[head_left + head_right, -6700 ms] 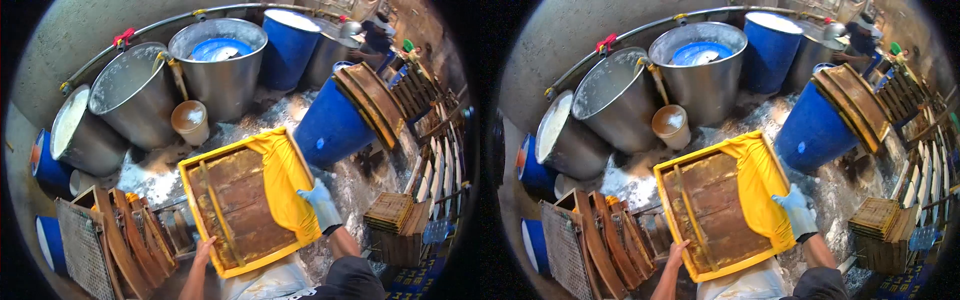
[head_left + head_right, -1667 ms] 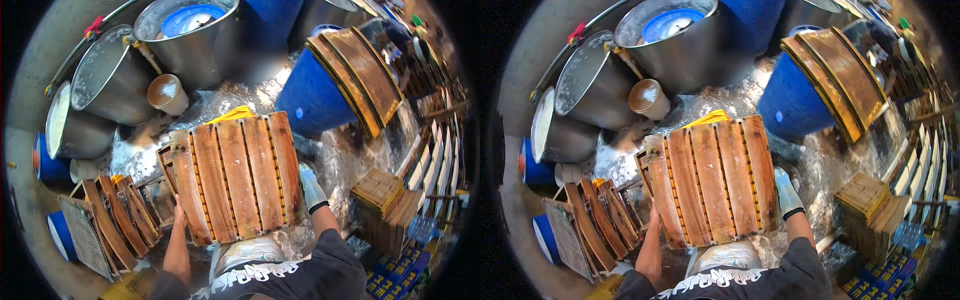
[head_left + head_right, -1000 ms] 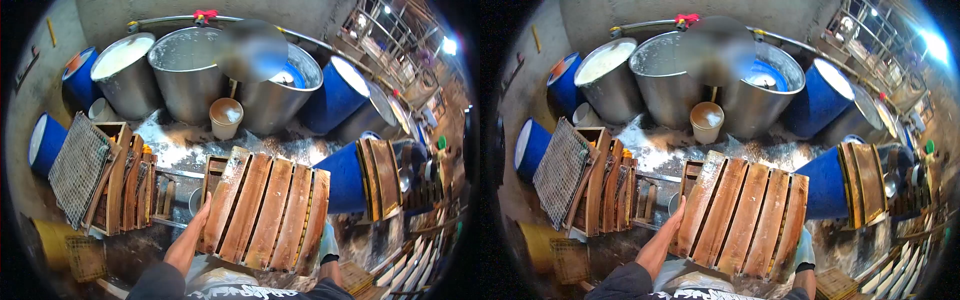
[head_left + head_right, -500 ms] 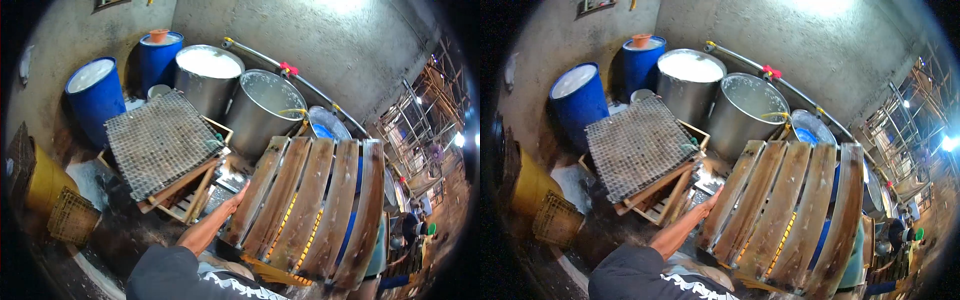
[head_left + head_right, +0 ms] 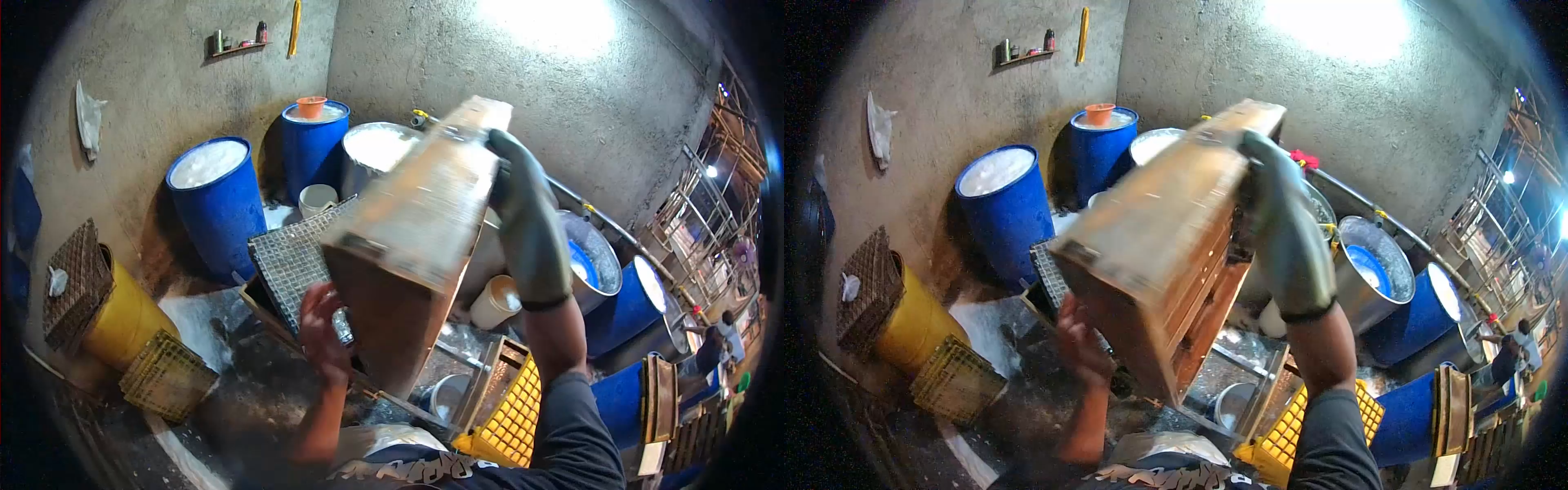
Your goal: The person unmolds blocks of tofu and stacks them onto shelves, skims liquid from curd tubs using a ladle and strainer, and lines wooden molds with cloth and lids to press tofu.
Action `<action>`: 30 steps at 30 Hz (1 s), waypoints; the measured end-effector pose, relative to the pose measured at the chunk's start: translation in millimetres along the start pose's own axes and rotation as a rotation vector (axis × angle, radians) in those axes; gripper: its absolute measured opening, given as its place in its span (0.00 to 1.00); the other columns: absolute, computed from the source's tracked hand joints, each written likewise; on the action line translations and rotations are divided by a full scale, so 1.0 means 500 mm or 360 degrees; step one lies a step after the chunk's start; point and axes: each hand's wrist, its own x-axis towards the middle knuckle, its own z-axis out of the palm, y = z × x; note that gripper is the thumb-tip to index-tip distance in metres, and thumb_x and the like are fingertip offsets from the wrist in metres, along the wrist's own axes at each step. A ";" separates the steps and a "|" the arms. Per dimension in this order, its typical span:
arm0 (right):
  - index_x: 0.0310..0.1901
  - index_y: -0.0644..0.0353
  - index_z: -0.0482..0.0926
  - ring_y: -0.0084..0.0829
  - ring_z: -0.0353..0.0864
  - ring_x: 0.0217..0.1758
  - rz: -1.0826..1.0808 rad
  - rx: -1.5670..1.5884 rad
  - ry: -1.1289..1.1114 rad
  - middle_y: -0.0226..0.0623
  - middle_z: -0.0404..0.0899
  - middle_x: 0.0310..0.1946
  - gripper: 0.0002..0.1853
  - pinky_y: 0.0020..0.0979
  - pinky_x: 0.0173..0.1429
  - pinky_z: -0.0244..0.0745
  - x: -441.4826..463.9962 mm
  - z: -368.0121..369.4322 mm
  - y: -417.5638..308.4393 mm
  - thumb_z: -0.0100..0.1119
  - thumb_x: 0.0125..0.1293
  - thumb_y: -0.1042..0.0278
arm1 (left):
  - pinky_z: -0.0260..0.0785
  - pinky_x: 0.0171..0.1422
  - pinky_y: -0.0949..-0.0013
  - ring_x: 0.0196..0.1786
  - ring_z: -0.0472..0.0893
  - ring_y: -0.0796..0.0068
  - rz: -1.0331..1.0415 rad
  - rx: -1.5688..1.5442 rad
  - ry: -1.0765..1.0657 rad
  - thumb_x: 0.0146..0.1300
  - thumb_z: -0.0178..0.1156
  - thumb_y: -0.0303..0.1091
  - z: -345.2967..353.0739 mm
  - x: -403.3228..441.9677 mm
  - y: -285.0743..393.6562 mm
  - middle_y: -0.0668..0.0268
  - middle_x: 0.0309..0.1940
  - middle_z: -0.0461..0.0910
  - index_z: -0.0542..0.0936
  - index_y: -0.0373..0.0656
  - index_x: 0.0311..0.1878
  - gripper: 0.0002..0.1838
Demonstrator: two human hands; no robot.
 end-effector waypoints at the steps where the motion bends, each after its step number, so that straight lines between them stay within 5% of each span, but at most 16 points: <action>1: 0.52 0.57 0.83 0.27 0.85 0.43 -0.0011 0.0017 -0.0063 0.32 0.85 0.42 0.17 0.30 0.51 0.80 0.026 0.051 -0.008 0.54 0.78 0.53 | 0.57 0.81 0.53 0.76 0.67 0.54 0.0478 0.0126 -0.0144 0.76 0.53 0.54 -0.001 -0.003 0.063 0.48 0.75 0.63 0.56 0.30 0.79 0.42; 3: 0.52 0.57 0.83 0.27 0.85 0.43 0.0005 0.0049 -0.0168 0.32 0.85 0.41 0.16 0.30 0.50 0.80 0.087 0.150 -0.020 0.54 0.78 0.53 | 0.48 0.84 0.47 0.81 0.57 0.45 0.0688 0.1162 -0.0055 0.71 0.62 0.46 0.065 -0.005 0.137 0.42 0.79 0.52 0.46 0.29 0.81 0.49; 5: 0.51 0.57 0.83 0.26 0.85 0.42 0.0098 0.0216 -0.0292 0.32 0.85 0.41 0.16 0.30 0.50 0.80 0.160 0.238 0.003 0.54 0.78 0.53 | 0.37 0.86 0.43 0.84 0.45 0.39 0.0479 0.1980 -0.0017 0.68 0.64 0.34 0.077 0.025 0.136 0.39 0.82 0.40 0.37 0.29 0.82 0.53; 6: 0.51 0.58 0.82 0.25 0.85 0.41 0.0149 0.0401 -0.0397 0.33 0.85 0.39 0.15 0.30 0.48 0.82 0.197 0.268 0.035 0.56 0.77 0.56 | 0.42 0.85 0.45 0.84 0.47 0.40 0.0790 0.2090 0.0124 0.67 0.58 0.27 0.031 0.047 0.084 0.38 0.82 0.44 0.39 0.32 0.83 0.49; 7: 0.51 0.60 0.81 0.25 0.85 0.39 0.0213 0.0582 -0.0498 0.33 0.84 0.38 0.14 0.30 0.46 0.84 0.233 0.298 0.066 0.57 0.77 0.58 | 0.42 0.85 0.45 0.84 0.47 0.40 0.0799 0.2102 0.0122 0.67 0.58 0.27 -0.005 0.069 0.060 0.38 0.82 0.44 0.39 0.32 0.83 0.49; 9: 0.60 0.63 0.76 0.30 0.86 0.39 -0.0042 0.0501 -0.0553 0.37 0.84 0.45 0.20 0.35 0.46 0.85 0.212 0.279 0.105 0.58 0.77 0.57 | 0.53 0.83 0.51 0.81 0.60 0.43 0.0213 0.1595 0.0613 0.63 0.54 0.24 -0.072 0.113 0.029 0.38 0.80 0.53 0.46 0.38 0.84 0.46; 11: 0.52 0.62 0.79 0.26 0.83 0.32 -0.0052 0.0512 -0.0494 0.31 0.79 0.34 0.16 0.30 0.35 0.80 0.160 0.227 0.152 0.61 0.74 0.58 | 0.62 0.79 0.55 0.74 0.71 0.47 0.0001 0.1541 0.0849 0.60 0.51 0.22 -0.179 0.159 -0.021 0.40 0.76 0.63 0.52 0.42 0.84 0.45; 15: 0.63 0.63 0.77 0.25 0.83 0.40 0.0087 0.0186 -0.0419 0.34 0.82 0.45 0.21 0.31 0.44 0.82 0.065 0.004 0.262 0.62 0.75 0.60 | 0.65 0.75 0.57 0.70 0.75 0.53 -0.0275 0.1114 0.1073 0.56 0.53 0.20 -0.477 0.201 -0.186 0.46 0.73 0.69 0.53 0.41 0.84 0.48; 16: 0.63 0.63 0.77 0.26 0.83 0.44 0.0205 0.0300 -0.0286 0.34 0.82 0.47 0.19 0.32 0.47 0.83 0.039 -0.062 0.298 0.60 0.76 0.63 | 0.67 0.73 0.57 0.71 0.73 0.55 -0.0792 0.1265 0.1292 0.54 0.53 0.21 -0.526 0.208 -0.203 0.48 0.76 0.64 0.53 0.41 0.84 0.49; 20: 0.65 0.59 0.72 0.29 0.86 0.39 0.0628 0.0230 0.0572 0.36 0.82 0.44 0.22 0.27 0.40 0.79 -0.128 -0.362 0.516 0.58 0.77 0.58 | 0.69 0.72 0.56 0.72 0.72 0.54 -0.0732 0.1364 0.1156 0.51 0.53 0.23 -0.570 0.201 -0.218 0.46 0.78 0.61 0.48 0.39 0.84 0.53; 23: 0.54 0.49 0.76 0.25 0.81 0.27 0.0954 0.0074 0.1009 0.28 0.79 0.30 0.16 0.29 0.30 0.77 -0.371 -0.582 0.722 0.62 0.74 0.50 | 0.70 0.73 0.55 0.70 0.75 0.52 -0.0745 0.1109 0.1215 0.51 0.57 0.23 -0.524 0.197 -0.193 0.48 0.75 0.66 0.51 0.37 0.83 0.52; 24: 0.53 0.56 0.76 0.25 0.82 0.28 0.1053 0.0094 0.1260 0.30 0.80 0.32 0.15 0.27 0.27 0.75 -0.461 -0.607 0.748 0.57 0.75 0.55 | 0.71 0.72 0.54 0.69 0.75 0.52 -0.0754 0.1243 0.1184 0.55 0.59 0.24 -0.582 0.200 -0.217 0.47 0.76 0.65 0.51 0.38 0.83 0.50; 25: 0.48 0.55 0.75 0.25 0.77 0.23 0.1160 0.0177 0.1492 0.28 0.76 0.28 0.10 0.28 0.23 0.71 -0.531 -0.609 0.740 0.54 0.75 0.58 | 0.65 0.77 0.54 0.74 0.70 0.49 -0.0707 0.1329 0.1182 0.61 0.60 0.25 -0.557 0.204 -0.205 0.46 0.78 0.62 0.51 0.41 0.84 0.48; 27: 0.38 0.51 0.69 0.23 0.62 0.14 0.1171 0.0496 0.1437 0.25 0.65 0.21 0.09 0.29 0.17 0.59 -0.727 -0.712 0.843 0.54 0.74 0.59 | 0.47 0.86 0.56 0.84 0.54 0.50 -0.0172 0.2486 0.0785 0.68 0.58 0.24 -0.449 0.189 -0.177 0.46 0.81 0.55 0.56 0.45 0.83 0.41; 29: 0.37 0.51 0.71 0.23 0.64 0.15 0.1199 0.0600 0.1775 0.26 0.67 0.21 0.09 0.29 0.17 0.59 -0.862 -0.737 0.864 0.58 0.72 0.59 | 0.53 0.83 0.54 0.81 0.60 0.51 0.0350 0.2319 0.0286 0.71 0.59 0.26 -0.335 0.161 -0.186 0.49 0.80 0.60 0.60 0.42 0.80 0.36; 30: 0.38 0.52 0.73 0.23 0.65 0.15 0.1187 0.0583 0.1932 0.25 0.67 0.22 0.09 0.28 0.18 0.60 -0.915 -0.742 0.862 0.58 0.72 0.59 | 0.59 0.79 0.55 0.75 0.69 0.53 0.0141 0.2062 0.0201 0.74 0.56 0.27 -0.193 0.125 -0.185 0.51 0.77 0.65 0.62 0.39 0.79 0.31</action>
